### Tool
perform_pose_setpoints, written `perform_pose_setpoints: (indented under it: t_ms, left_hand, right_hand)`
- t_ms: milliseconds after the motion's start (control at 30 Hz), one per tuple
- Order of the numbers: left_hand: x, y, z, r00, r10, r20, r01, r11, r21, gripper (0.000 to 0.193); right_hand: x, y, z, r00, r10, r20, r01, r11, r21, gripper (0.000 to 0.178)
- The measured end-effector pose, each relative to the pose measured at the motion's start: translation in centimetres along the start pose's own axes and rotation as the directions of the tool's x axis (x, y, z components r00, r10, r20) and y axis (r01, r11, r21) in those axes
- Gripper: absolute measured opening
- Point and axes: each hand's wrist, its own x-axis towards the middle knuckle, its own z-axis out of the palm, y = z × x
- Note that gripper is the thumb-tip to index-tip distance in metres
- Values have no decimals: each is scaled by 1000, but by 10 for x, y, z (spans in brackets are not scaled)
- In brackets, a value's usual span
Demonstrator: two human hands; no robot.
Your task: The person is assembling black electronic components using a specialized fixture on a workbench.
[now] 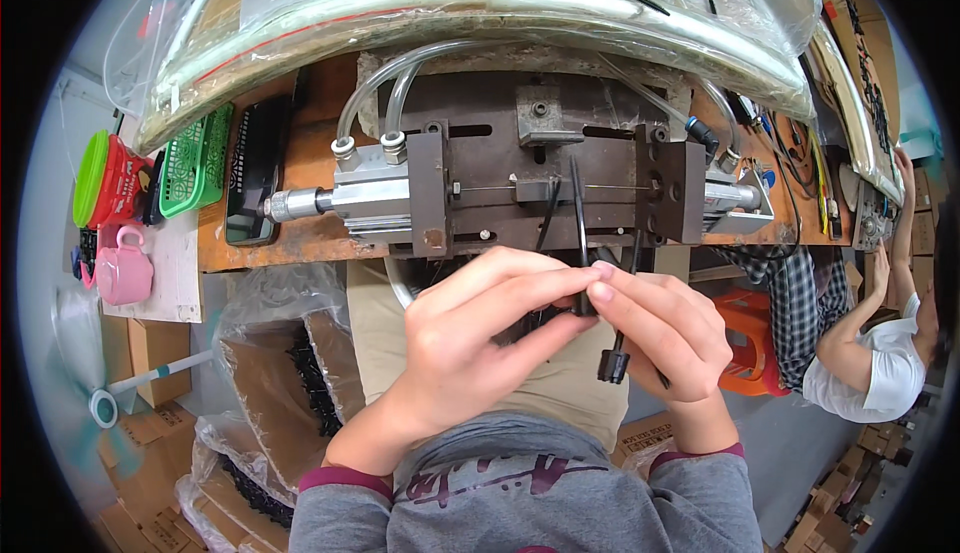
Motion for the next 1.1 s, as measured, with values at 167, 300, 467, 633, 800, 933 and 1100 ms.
perform_pose_setpoints:
  t_ms: [167,300,467,633,800,933,1100]
  left_hand:
    - [-8,-10,0,993,99,65,-118,878,465,34]
    - [-4,-18,5,975,97,201,-209,710,673,25]
    - [6,-10,6,971,61,232,-213,669,712,25]
    - [4,-4,4,987,48,156,-102,926,364,31]
    - [-3,11,8,993,104,49,-106,993,42,36]
    - [-6,13,4,995,90,45,-98,963,251,37]
    - [-10,-7,11,996,30,86,-65,898,435,34]
  right_hand:
    - [-12,1,4,918,337,-211,-294,933,210,26]
    - [-11,-4,2,901,379,-214,-329,915,234,23]
    - [-9,-11,-5,896,380,-230,-389,921,7,28]
    - [-10,-7,0,979,149,-142,-183,945,-271,48]
    - [-3,-3,18,995,-27,-100,5,977,-212,52]
    - [0,1,9,996,52,-77,-69,969,-237,45]
    - [-13,5,8,818,465,-339,-436,885,161,39]
